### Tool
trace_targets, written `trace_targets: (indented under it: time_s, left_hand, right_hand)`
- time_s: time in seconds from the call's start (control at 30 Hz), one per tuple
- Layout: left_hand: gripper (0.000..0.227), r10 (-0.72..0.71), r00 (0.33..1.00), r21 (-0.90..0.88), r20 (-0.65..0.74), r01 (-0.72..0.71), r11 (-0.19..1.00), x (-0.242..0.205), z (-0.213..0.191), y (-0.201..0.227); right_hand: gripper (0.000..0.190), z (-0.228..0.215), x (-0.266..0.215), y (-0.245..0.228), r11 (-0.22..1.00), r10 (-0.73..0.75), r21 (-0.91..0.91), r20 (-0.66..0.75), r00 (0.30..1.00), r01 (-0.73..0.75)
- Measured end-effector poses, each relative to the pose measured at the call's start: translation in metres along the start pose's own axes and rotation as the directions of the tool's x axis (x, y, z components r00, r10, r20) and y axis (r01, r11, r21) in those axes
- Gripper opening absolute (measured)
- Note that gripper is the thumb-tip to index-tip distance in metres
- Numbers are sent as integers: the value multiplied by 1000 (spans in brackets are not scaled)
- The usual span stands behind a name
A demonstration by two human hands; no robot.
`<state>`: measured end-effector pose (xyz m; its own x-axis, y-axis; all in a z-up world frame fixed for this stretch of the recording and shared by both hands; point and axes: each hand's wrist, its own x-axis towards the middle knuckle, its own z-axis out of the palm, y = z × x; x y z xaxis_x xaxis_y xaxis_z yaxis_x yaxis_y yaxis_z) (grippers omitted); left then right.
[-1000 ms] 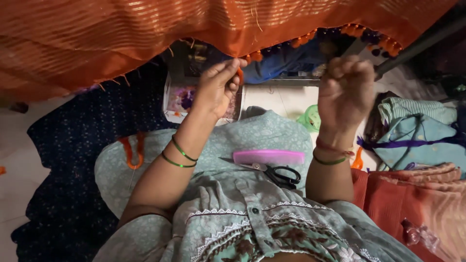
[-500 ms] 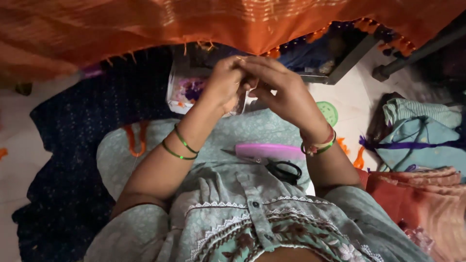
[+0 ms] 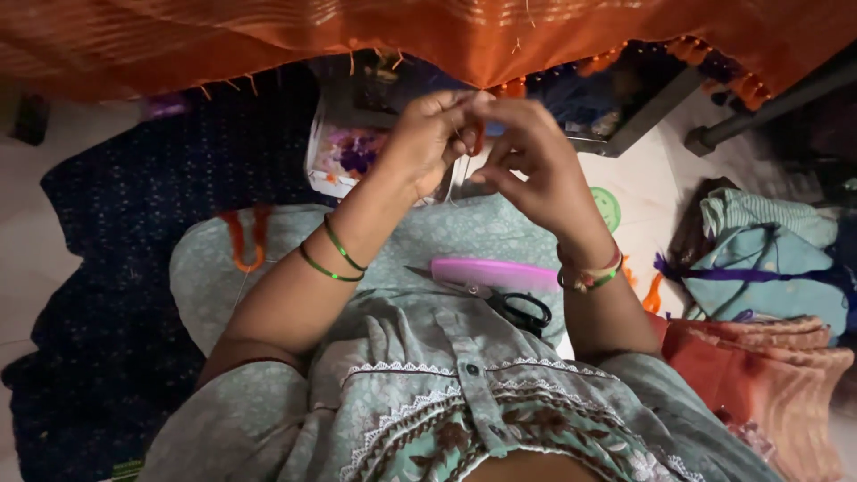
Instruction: The recorder is attaching and trimming decorative tassels on the edge of an orange fabric while sitting on the floor.
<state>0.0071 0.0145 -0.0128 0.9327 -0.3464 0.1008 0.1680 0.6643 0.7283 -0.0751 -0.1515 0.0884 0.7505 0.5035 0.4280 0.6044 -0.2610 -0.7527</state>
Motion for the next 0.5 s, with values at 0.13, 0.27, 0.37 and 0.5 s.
trace_targets:
  time_s: [0.13, 0.27, 0.37, 0.5]
  left_hand:
    - [23, -15, 1000, 12, -21, 15, 1000, -8, 8, 12]
    - [22, -4, 1000, 5, -30, 4, 1000, -7, 8, 9]
    - [22, 37, 999, 21, -30, -37, 999, -7, 8, 7]
    - [22, 77, 996, 71, -42, -74, 995, -9, 11, 4]
  right_hand:
    - [55, 5, -17, 23, 926, 226, 319, -43, 973, -201]
    - [53, 10, -20, 28, 894, 240, 398, -33, 970, -207]
    - [54, 16, -15, 23, 881, 262, 416, -36, 964, -224]
    - [48, 34, -13, 27, 726, 373, 644, -72, 925, -243]
